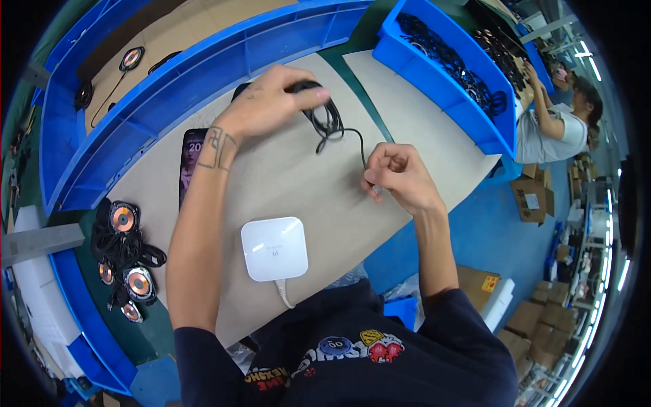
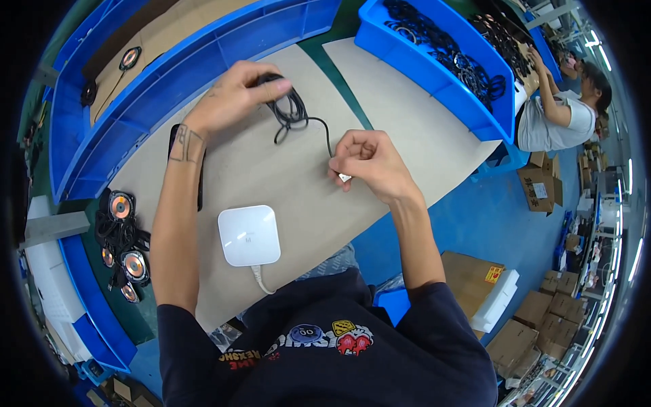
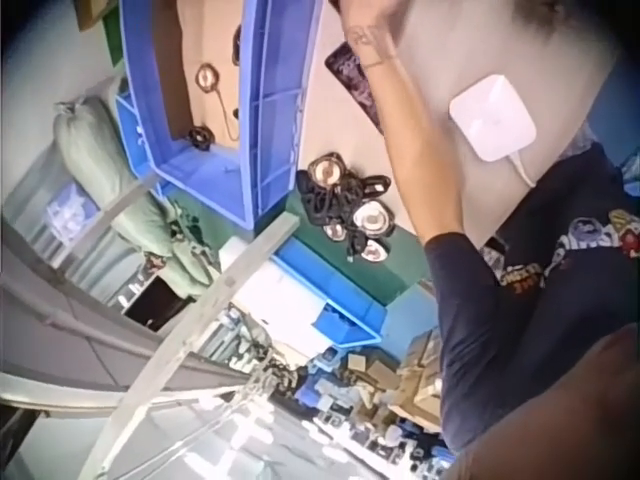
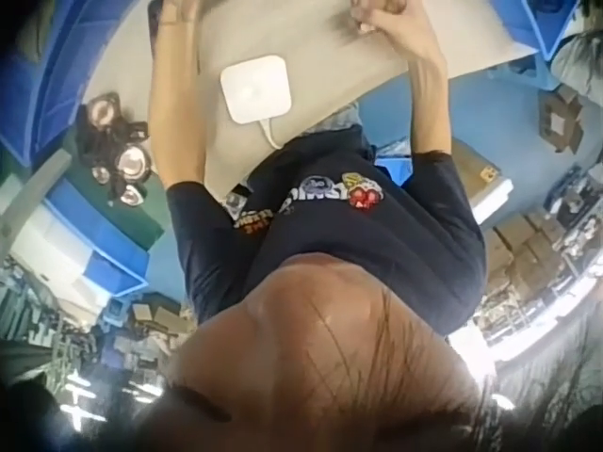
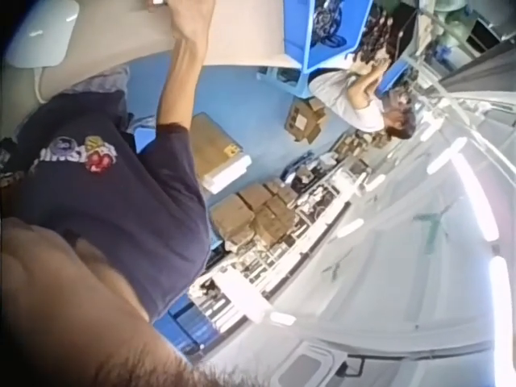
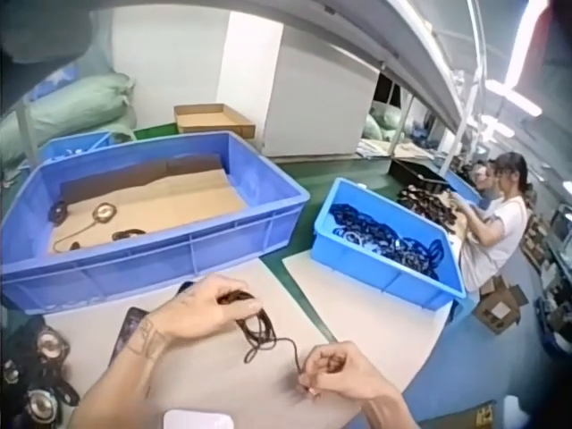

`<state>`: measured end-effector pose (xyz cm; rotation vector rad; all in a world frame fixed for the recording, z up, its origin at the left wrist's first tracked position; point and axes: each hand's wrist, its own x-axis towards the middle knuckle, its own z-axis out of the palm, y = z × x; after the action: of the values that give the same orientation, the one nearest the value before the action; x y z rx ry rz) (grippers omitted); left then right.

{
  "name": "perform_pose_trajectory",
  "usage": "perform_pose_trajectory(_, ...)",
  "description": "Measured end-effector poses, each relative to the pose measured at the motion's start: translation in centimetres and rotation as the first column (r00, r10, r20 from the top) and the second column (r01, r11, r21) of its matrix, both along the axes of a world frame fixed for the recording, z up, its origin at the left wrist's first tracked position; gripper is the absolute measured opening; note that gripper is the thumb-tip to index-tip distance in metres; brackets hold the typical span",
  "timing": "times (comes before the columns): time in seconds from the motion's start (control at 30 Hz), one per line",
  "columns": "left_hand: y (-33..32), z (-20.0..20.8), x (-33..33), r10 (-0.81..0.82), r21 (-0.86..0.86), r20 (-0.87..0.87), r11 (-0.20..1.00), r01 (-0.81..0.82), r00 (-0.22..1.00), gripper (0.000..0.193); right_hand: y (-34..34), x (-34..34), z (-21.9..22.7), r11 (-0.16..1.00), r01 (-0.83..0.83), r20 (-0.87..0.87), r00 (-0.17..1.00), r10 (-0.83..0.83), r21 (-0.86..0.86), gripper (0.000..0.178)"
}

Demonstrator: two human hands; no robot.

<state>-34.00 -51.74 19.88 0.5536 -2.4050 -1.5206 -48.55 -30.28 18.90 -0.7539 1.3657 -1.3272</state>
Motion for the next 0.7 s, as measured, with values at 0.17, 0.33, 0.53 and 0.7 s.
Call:
perform_pose_trajectory(0.17, 0.4, -0.6, 0.2, -0.068, -0.108, 0.101, 0.991, 0.079, 0.993, 0.041, -0.3, 0.6, -0.8, 0.998, 0.063, 0.109, 0.992, -0.060, -0.027, 0.009)
perform_pose_trajectory(0.33, 0.8, -0.4, 0.3, -0.013, -0.159, 0.142, 0.987, 0.035, 0.990, 0.037, -0.9, 0.9, -0.9, 0.992, 0.117, 0.067, 0.991, -0.113, -0.049, 0.013)
perform_pose_trajectory(0.53, 2.4, 0.4, 2.8, 0.147, -0.522, -0.094, 0.835, -0.174, 0.985, 0.033, 3.3, -1.5, -2.8, 0.978, -0.010, 0.310, 0.948, 0.076, -0.210, 0.017)
perform_pose_trajectory(0.7, 11.5, 1.0, 11.7, 0.268, -0.497, -0.070, 0.826, -0.267, 0.961, 0.051, 3.8, 3.3, -2.9, 0.938, 0.133, 0.518, 0.854, 0.055, -0.320, 0.014)
